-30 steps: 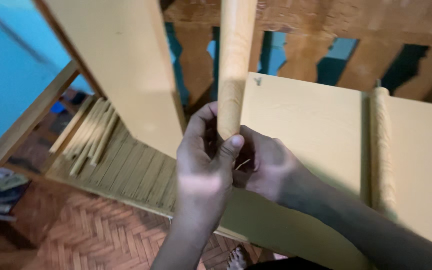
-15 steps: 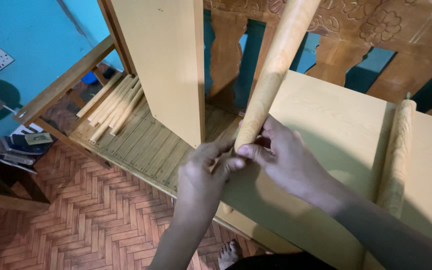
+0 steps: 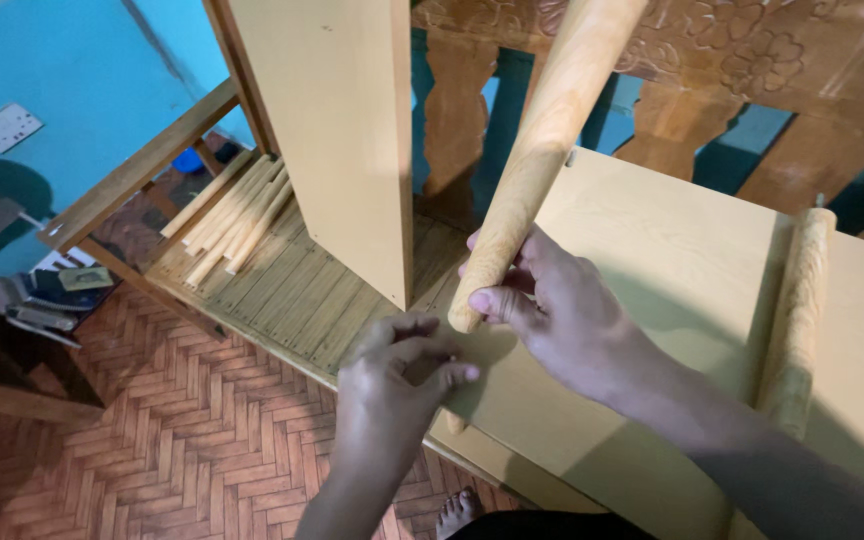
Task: The person inserts a wooden dowel into a pre-drilled hole on a light-colored wooden panel, aligning and pushing it in by hand. The person then moves to another section of the furniture and repeats the insertion process with a second dowel.
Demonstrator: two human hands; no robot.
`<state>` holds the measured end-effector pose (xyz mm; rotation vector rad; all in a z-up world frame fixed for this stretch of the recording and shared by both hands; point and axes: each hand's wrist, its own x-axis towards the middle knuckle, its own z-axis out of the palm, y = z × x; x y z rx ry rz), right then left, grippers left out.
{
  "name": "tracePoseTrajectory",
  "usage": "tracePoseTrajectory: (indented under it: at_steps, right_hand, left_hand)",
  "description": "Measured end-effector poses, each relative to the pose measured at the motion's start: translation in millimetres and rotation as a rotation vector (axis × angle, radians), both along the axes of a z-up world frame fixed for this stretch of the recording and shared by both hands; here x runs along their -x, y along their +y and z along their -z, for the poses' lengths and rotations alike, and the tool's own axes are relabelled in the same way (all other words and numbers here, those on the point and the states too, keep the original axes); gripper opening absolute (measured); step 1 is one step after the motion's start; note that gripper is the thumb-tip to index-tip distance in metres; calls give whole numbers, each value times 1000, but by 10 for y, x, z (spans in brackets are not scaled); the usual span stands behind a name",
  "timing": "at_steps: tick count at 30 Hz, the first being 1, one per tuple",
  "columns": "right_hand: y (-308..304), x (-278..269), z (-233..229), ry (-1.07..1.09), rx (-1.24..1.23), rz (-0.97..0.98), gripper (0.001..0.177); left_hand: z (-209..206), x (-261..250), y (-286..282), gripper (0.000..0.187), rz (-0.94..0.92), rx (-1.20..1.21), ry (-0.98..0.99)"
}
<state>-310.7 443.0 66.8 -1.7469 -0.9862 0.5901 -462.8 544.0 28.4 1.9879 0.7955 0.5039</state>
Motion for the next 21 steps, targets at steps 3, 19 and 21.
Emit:
tracePoseTrajectory:
  at_steps: [3, 19, 21]
  right_hand:
    - [19, 0, -13, -28, 0, -68, 43]
    - [-95, 171, -59, -260, 120, -175, 45]
    - [-121, 147, -52, -257, 62, -217, 43]
  left_hand:
    - [113, 79, 77, 23, 34, 78, -95]
    - [489, 68, -12, 15, -89, 436, -325]
    - [490, 63, -11, 15, -92, 493, -360]
